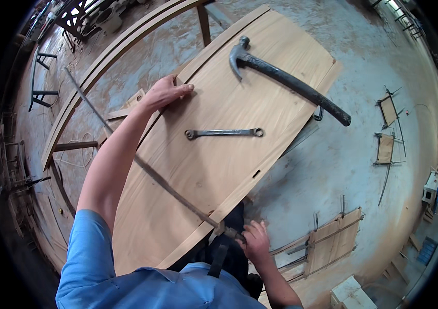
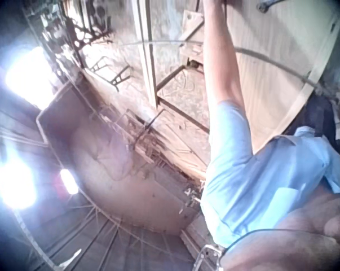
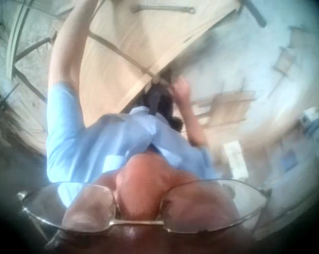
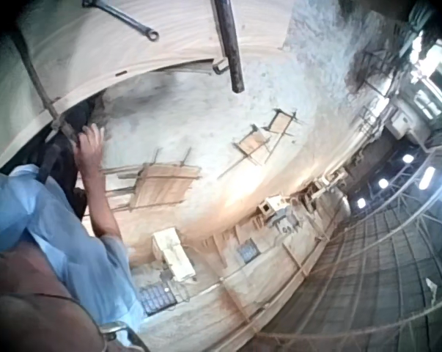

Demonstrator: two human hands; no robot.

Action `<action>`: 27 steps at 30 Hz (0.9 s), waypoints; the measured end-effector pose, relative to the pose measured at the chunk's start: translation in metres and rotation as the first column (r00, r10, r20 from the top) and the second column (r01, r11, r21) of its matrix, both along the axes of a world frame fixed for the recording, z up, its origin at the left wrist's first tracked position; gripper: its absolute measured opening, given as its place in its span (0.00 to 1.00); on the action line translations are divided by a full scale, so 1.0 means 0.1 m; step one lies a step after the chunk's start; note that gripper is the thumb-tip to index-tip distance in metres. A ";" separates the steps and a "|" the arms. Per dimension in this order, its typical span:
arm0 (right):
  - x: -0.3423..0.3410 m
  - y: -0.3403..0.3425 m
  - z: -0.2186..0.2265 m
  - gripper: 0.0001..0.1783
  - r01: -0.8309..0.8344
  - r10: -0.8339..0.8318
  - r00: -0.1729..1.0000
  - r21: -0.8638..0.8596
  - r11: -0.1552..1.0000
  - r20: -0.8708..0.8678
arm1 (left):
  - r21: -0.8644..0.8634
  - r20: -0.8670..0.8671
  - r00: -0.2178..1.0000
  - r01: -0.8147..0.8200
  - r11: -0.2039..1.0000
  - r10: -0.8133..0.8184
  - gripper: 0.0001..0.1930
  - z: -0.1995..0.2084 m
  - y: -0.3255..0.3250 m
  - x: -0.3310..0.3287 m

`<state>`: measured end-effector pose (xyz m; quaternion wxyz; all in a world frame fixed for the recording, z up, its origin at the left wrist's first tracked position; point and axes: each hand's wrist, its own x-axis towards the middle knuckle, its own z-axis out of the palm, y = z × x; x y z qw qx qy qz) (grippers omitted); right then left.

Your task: The person aligns a thin wooden strip along the edge of a large curved plywood panel. They secure the assembly using a C-clamp and a hammer, then retrieve a long metal strap and a wrench to further tighten the components together.

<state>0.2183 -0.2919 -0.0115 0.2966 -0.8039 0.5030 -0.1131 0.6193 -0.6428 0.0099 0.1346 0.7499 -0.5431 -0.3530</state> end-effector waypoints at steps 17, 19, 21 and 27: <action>0.00 0.15 -0.16 0.33 0.084 -0.646 0.763 0.988 0.125 0.017 | 0.120 -0.003 0.997 -0.078 0.990 0.079 0.35 0.07 -0.20 -0.20; -0.01 0.11 -0.12 0.37 -0.101 -0.784 0.610 0.971 -0.217 -0.112 | 0.097 0.000 0.999 -0.037 0.995 0.037 0.35 0.02 -0.20 -0.18; 0.01 0.09 -0.05 0.36 0.044 -0.750 0.560 0.916 -0.398 -0.353 | 0.149 0.003 1.000 0.028 0.988 -0.029 0.36 0.00 -0.22 -0.15; 0.21 0.12 0.26 0.28 0.209 -0.861 0.476 0.974 -0.089 -0.181 | 0.128 0.146 0.956 0.235 0.964 -0.253 0.35 0.15 -0.07 -0.04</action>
